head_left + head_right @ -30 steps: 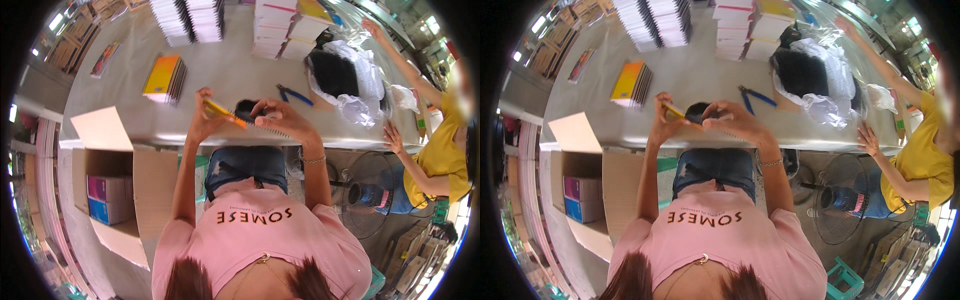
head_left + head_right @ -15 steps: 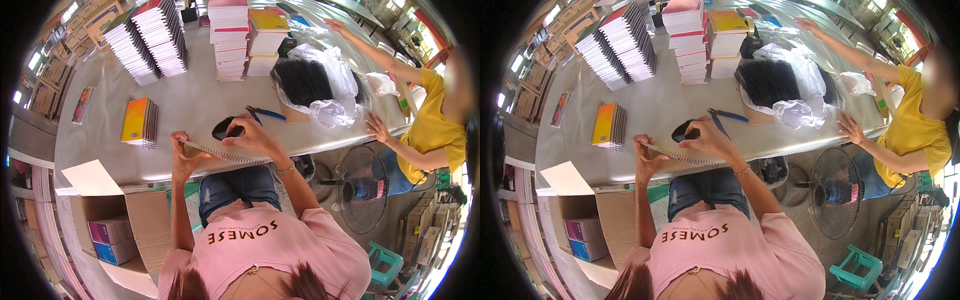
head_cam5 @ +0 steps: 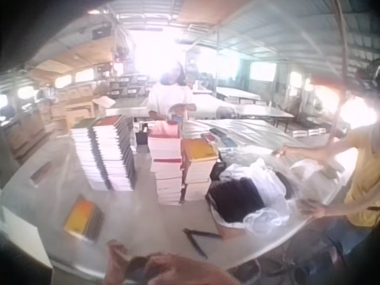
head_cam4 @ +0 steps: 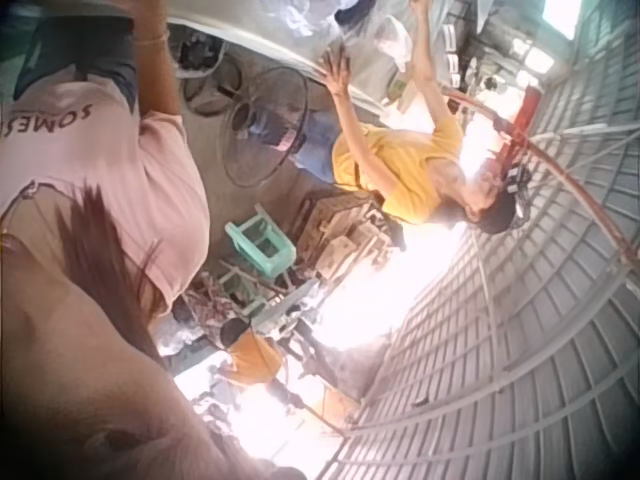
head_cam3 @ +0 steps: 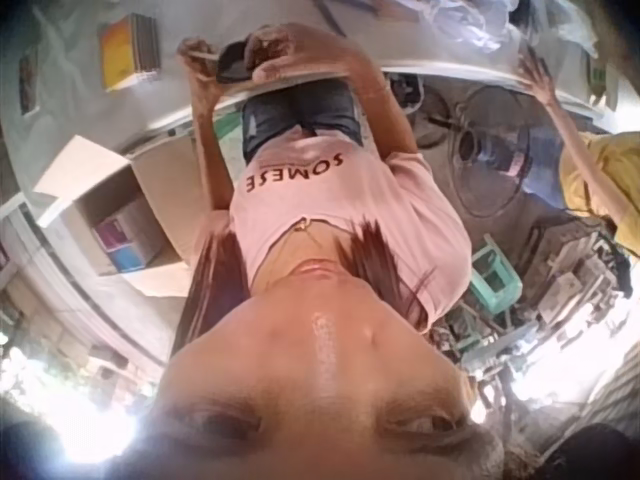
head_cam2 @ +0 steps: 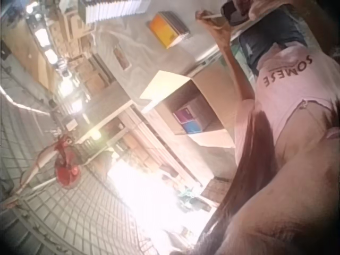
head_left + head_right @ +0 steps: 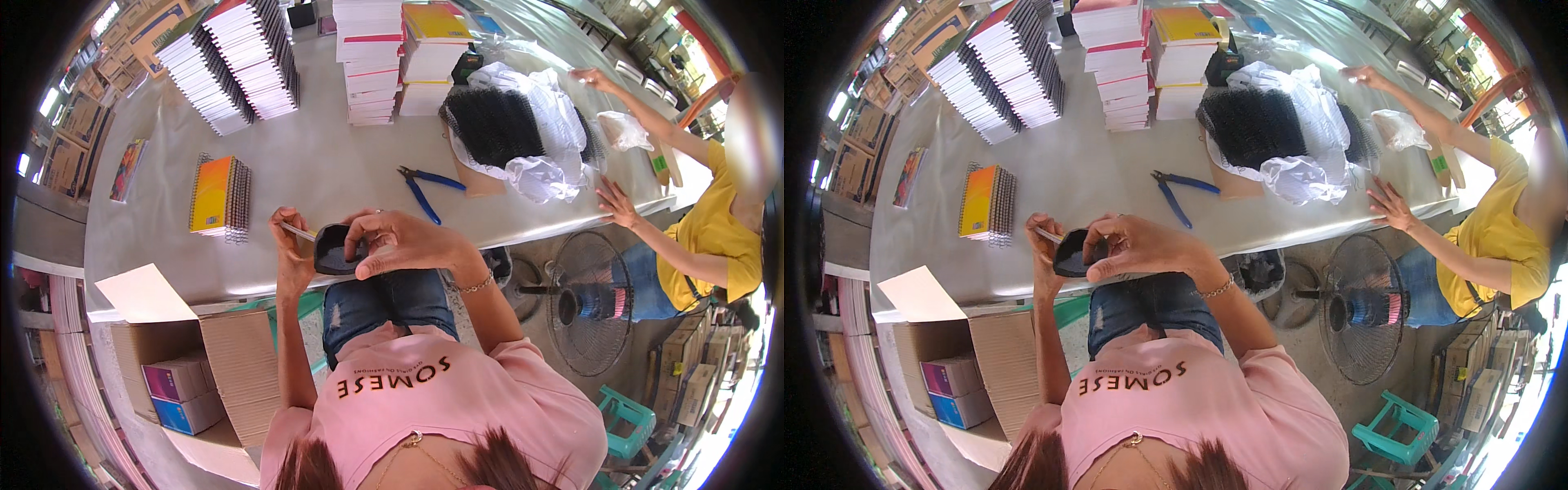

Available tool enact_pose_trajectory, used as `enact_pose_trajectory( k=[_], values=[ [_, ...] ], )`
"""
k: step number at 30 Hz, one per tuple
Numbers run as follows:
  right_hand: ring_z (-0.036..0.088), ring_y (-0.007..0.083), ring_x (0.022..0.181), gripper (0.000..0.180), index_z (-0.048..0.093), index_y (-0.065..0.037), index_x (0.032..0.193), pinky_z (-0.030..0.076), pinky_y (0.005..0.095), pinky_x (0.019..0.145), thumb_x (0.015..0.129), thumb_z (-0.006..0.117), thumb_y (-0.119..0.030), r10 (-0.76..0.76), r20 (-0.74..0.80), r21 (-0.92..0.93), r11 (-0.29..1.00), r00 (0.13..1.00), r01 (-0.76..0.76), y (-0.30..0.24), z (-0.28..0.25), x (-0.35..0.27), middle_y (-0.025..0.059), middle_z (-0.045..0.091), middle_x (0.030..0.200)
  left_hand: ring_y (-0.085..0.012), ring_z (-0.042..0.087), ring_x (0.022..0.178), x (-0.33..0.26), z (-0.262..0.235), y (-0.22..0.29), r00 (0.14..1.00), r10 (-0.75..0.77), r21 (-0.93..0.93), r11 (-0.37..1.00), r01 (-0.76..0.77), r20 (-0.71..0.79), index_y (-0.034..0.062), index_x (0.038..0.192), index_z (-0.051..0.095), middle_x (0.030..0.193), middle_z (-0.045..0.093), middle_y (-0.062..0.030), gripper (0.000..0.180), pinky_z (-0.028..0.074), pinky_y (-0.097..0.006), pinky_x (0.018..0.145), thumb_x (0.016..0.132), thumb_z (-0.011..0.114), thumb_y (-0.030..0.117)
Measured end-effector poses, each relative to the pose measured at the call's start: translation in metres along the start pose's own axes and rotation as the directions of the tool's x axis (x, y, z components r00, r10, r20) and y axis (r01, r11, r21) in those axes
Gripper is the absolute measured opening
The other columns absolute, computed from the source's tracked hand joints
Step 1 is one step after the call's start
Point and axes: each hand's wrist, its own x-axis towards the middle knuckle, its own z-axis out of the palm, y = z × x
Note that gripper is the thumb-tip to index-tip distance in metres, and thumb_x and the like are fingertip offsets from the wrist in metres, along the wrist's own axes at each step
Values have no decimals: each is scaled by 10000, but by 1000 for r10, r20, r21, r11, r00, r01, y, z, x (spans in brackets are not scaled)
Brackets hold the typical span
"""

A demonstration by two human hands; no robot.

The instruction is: The person binds notebooks by threading a spiral coil through pre-punched holes, trimming the excess coil with pliers, and placing the finished items into stacks or boxes.

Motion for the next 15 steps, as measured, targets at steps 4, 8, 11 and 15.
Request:
enact_pose_trajectory(
  k=[4, 8, 11, 15],
  values=[
    [569, 75, 735, 354, 646, -24, 985, 469, 221, 696, 821, 793, -301, 259, -52, 81, 964, 965, -254, 26, -12, 7, 25, 639, 871, -156, 368, 917, 2, 8, 9, 996, 54, 98, 993, -61, 68, 133, 1281, 295, 1002, 347, -13, 989, 354, -289, 868, 527, 930, 54],
    [566, 69, 723, 370, 635, -34, 1017, 442, 199, 677, 846, 769, -333, 222, -91, 230, 953, 971, -197, 40, -12, 3, 12, 639, 805, -153, 378, 891, 2, 10, 11, 995, 66, 140, 987, -75, 68, 121, 1281, 304, 976, 356, -7, 976, 362, -285, 842, 532, 925, 43],
    [567, 60, 791, 371, 623, -41, 1043, 440, 194, 704, 859, 756, -334, 265, -42, 295, 924, 963, -241, 31, -11, 1, 12, 631, 860, -146, 391, 889, 4, 15, 16, 999, 10, 54, 998, -13, 51, 113, 1271, 324, 977, 368, -6, 959, 369, -281, 830, 530, 930, 58],
    [567, 66, 874, 390, 615, -42, 1052, 454, 211, 759, 846, 769, -335, 229, -22, 233, 948, 973, -218, 22, -8, -2, 27, 617, 964, -138, 408, 900, 5, 6, 6, 995, -2, 60, 998, -4, 102, 113, 1249, 357, 989, 387, -7, 867, 378, -268, 820, 573, 895, 34]
  ],
)
